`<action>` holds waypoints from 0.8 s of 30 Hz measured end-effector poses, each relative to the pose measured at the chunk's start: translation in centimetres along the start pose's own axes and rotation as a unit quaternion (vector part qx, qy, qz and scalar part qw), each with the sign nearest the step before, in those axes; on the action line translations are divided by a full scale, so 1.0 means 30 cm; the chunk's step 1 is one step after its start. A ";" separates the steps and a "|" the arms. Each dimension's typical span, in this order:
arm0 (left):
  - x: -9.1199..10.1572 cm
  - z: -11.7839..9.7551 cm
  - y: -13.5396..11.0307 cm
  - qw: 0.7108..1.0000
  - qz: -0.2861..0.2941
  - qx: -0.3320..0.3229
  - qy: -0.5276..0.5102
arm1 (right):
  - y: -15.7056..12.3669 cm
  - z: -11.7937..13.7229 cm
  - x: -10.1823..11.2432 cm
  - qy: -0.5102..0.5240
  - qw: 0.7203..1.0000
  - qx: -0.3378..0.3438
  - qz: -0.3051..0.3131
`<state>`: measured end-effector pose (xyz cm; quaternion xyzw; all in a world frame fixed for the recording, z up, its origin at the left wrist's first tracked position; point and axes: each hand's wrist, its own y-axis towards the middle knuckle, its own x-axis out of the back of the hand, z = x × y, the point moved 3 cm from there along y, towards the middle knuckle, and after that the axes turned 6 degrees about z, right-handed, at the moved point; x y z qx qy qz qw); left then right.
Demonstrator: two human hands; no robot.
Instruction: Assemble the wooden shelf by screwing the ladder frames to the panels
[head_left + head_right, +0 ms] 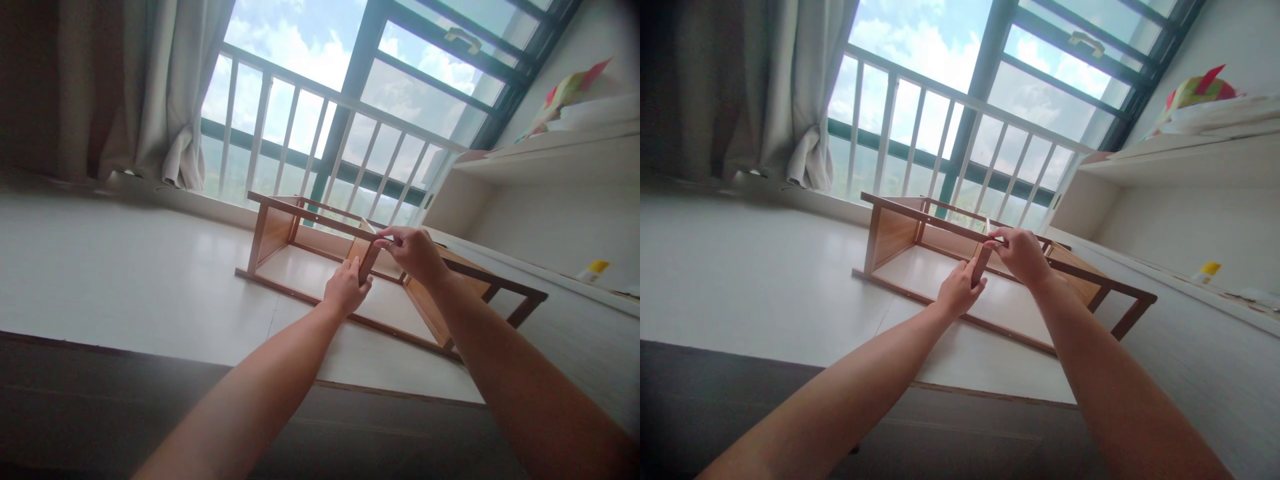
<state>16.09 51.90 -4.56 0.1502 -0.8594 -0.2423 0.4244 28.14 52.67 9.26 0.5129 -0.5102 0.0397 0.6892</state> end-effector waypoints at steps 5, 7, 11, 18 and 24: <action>0.004 0.001 -0.001 1.000 0.002 -0.006 -0.002 | -0.001 0.005 -0.003 -0.010 1.000 0.002 -0.013; 0.007 -0.001 -0.002 1.000 0.006 0.001 -0.001 | 0.002 0.014 -0.005 -0.019 1.000 -0.005 -0.017; 0.015 0.000 -0.003 1.000 0.008 0.010 -0.004 | 0.015 0.034 -0.008 -0.019 0.999 -0.022 -0.013; 0.022 0.015 0.000 1.000 -0.009 0.015 -0.003 | 0.042 0.048 -0.015 -0.022 0.999 -0.043 -0.001; 0.016 0.025 0.010 1.000 -0.007 0.014 -0.001 | 0.042 0.048 -0.022 -0.045 0.997 -0.055 -0.003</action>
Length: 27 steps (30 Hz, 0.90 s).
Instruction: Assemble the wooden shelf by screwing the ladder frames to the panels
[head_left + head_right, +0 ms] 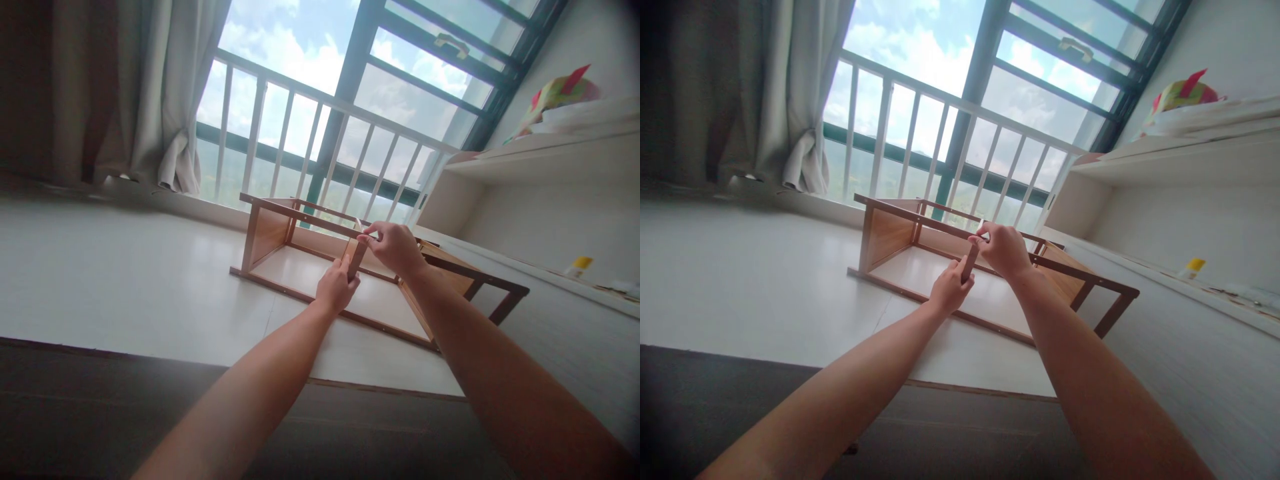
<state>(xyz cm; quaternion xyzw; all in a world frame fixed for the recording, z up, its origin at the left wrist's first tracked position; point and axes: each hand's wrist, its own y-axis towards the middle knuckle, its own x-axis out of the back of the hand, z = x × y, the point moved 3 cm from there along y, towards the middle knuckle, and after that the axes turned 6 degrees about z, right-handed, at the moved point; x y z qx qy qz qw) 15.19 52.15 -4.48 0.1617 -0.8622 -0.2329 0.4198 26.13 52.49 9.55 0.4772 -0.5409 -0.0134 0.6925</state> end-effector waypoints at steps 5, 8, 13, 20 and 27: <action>-0.001 0.004 -0.003 1.000 0.000 -0.006 -0.001 | -0.013 -0.014 0.003 -0.019 0.999 0.035 -0.003; 0.001 0.002 -0.006 1.000 0.007 -0.009 -0.009 | -0.020 -0.026 0.001 -0.037 0.998 0.056 -0.003; 0.002 0.001 -0.003 1.000 0.006 -0.001 -0.014 | -0.020 -0.043 -0.017 -0.062 0.996 0.059 -0.017; 0.006 0.001 -0.004 1.000 0.005 0.001 -0.027 | -0.028 -0.033 -0.015 -0.076 0.993 0.083 -0.032; 0.004 0.007 -0.005 1.000 -0.003 -0.004 -0.027 | -0.032 -0.044 -0.017 -0.055 0.992 0.102 -0.055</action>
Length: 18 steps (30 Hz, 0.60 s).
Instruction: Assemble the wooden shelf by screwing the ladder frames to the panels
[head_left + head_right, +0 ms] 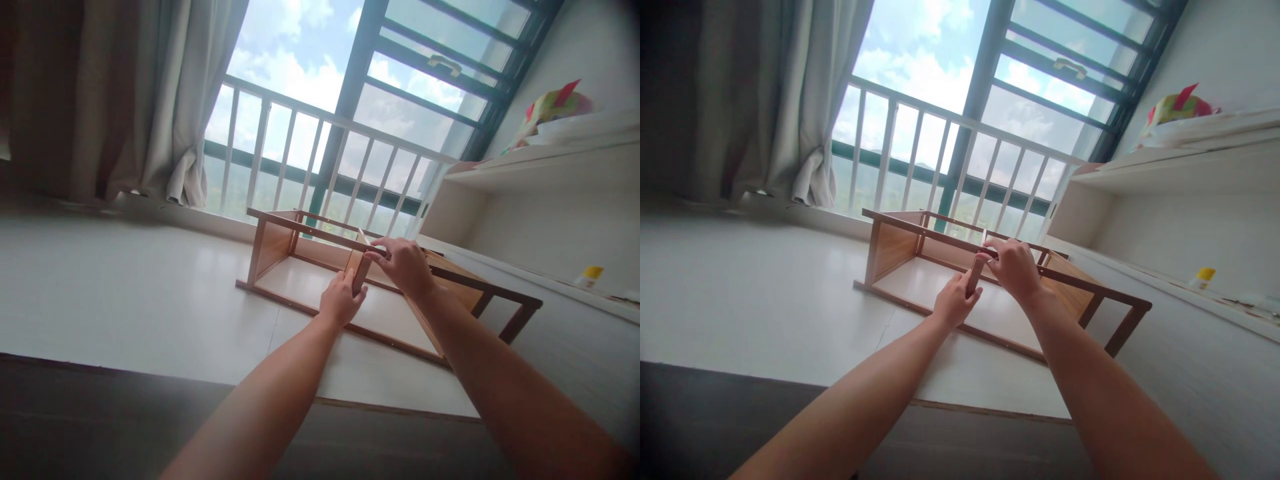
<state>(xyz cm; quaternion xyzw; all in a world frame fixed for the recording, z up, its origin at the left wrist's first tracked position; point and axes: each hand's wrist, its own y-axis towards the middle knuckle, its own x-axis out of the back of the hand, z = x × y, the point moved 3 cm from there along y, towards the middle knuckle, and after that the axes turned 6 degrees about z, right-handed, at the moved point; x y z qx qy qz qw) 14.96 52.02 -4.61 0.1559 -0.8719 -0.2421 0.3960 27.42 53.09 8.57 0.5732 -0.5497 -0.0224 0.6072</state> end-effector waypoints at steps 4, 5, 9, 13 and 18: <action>0.003 -0.001 -0.003 1.000 -0.019 -0.008 0.010 | -0.026 0.026 0.023 0.031 0.997 -0.012 -0.065; 0.007 -0.003 -0.005 0.999 -0.027 -0.010 0.013 | -0.041 0.040 0.029 0.053 0.994 -0.022 -0.088; 0.032 -0.010 -0.018 0.996 -0.077 -0.021 0.024 | -0.128 0.097 -0.012 0.180 0.967 -0.068 -0.166; 0.062 -0.005 -0.032 0.990 -0.133 -0.026 0.039 | -0.220 0.108 -0.157 0.262 0.944 -0.087 -0.183; 0.105 -0.019 -0.037 0.982 -0.173 -0.046 0.063 | -0.292 0.097 -0.278 0.322 0.929 -0.129 -0.130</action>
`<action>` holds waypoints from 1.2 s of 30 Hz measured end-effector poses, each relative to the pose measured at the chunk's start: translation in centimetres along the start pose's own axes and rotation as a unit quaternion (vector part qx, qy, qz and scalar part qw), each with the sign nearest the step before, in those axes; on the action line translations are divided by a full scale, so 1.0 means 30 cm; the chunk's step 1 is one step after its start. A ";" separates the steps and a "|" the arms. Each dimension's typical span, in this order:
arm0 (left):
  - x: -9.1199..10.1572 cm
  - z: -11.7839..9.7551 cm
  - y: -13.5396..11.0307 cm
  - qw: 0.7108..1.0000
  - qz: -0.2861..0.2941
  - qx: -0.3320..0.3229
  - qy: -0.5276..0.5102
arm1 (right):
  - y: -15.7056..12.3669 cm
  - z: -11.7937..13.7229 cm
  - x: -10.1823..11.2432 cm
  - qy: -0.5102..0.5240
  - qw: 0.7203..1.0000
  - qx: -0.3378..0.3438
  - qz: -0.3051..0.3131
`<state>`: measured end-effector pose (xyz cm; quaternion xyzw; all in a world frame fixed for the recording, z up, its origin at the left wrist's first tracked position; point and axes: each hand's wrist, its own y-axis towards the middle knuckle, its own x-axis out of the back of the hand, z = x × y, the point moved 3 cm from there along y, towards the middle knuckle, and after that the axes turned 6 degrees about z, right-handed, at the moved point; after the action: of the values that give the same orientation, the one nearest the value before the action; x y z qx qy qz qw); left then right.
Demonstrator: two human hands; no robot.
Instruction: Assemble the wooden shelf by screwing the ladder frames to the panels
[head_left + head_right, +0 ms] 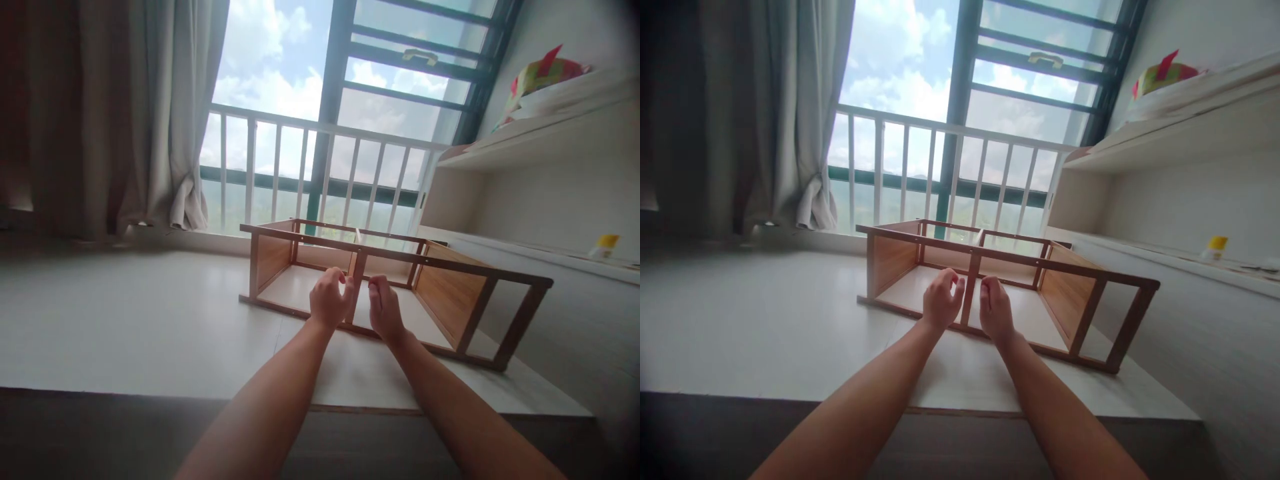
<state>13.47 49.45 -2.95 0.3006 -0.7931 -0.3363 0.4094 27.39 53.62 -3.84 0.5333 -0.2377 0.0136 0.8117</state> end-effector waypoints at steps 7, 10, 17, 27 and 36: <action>0.060 -0.108 -0.019 0.993 0.066 -0.080 -0.051 | -0.008 0.026 0.004 0.190 0.982 0.004 -0.018; 0.058 -0.121 -0.039 0.992 0.107 -0.021 -0.070 | 0.005 0.003 0.012 0.245 0.968 -0.022 -0.049; -0.029 -0.138 -0.089 0.908 0.242 0.123 -0.318 | 0.005 0.041 0.015 0.292 0.956 -0.029 -0.028; -0.031 -0.171 -0.116 0.851 0.176 0.176 -0.463 | -0.005 0.037 0.007 0.272 0.962 -0.009 -0.023; 0.196 -0.160 0.025 0.985 -0.115 0.045 -0.121 | -0.003 -0.071 -0.038 0.316 0.947 -0.048 -0.023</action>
<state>14.55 44.09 2.38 0.3648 -0.8115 -0.3787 0.2548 27.20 55.71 -5.04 0.4672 0.0432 0.1512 0.8701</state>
